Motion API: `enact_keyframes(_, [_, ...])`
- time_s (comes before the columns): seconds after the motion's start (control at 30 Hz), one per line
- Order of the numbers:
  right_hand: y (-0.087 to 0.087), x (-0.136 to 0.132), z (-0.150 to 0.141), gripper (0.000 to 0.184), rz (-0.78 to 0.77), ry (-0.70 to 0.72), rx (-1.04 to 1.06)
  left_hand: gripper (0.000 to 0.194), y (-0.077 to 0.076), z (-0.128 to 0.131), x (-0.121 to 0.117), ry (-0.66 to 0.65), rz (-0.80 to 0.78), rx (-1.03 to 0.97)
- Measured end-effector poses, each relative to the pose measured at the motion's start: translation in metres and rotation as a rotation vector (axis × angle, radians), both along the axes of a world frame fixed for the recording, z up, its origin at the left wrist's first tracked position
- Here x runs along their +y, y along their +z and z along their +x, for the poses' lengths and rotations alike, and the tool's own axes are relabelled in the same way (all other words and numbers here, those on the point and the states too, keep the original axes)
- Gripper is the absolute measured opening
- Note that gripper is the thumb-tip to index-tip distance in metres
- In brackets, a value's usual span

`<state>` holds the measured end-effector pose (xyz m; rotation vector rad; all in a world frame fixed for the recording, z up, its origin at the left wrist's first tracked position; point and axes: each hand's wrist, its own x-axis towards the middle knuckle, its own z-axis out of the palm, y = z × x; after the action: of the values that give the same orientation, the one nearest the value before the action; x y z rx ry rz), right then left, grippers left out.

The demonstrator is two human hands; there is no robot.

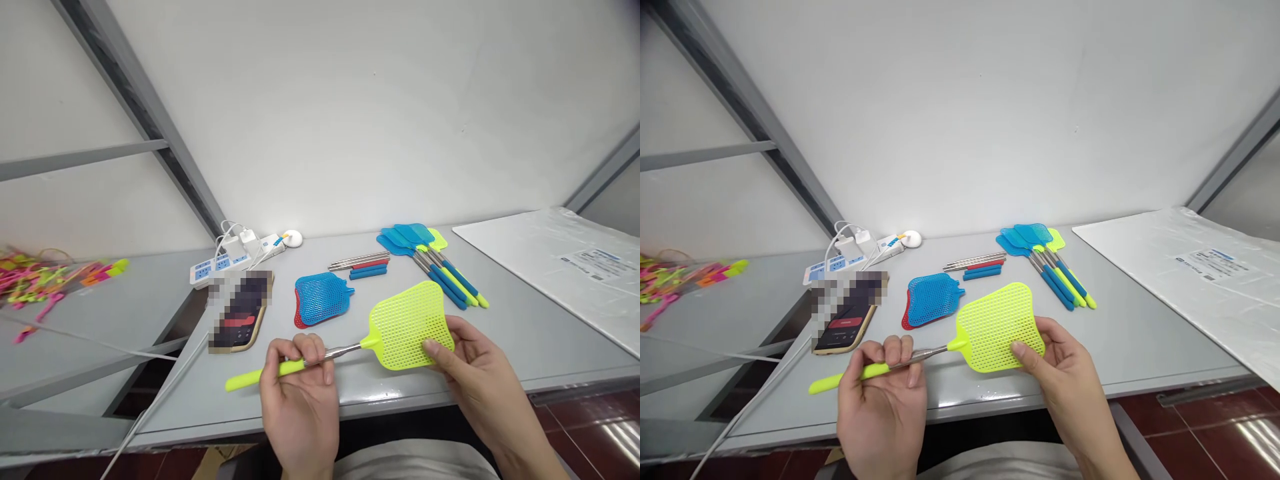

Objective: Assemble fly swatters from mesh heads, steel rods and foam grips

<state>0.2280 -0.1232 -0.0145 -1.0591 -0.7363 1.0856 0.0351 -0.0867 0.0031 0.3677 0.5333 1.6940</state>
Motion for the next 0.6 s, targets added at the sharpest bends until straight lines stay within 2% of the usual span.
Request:
enact_keyframes(0.1, [0.006,-0.003,0.010,0.037,-0.052,0.093,-0.160,0.027,0.000,0.006,-0.002,-0.091,-0.016,-0.005])
enact_keyframes(0.2, [0.012,-0.006,0.013,0.036,-0.120,0.172,-0.250,0.032,0.001,0.013,-0.007,-0.104,0.011,-0.011])
enact_keyframes(0.4, [0.008,-0.007,0.011,0.031,-0.104,0.078,-0.280,0.035,0.003,0.024,-0.019,-0.094,0.184,0.024])
enact_keyframes(0.5, [0.006,-0.005,0.011,0.036,-0.088,0.140,-0.215,0.036,0.002,0.020,-0.014,-0.142,0.165,0.042])
enact_keyframes(0.6, [0.007,-0.004,0.011,0.039,-0.072,0.106,-0.249,0.034,-0.001,0.013,-0.003,-0.195,0.113,0.148])
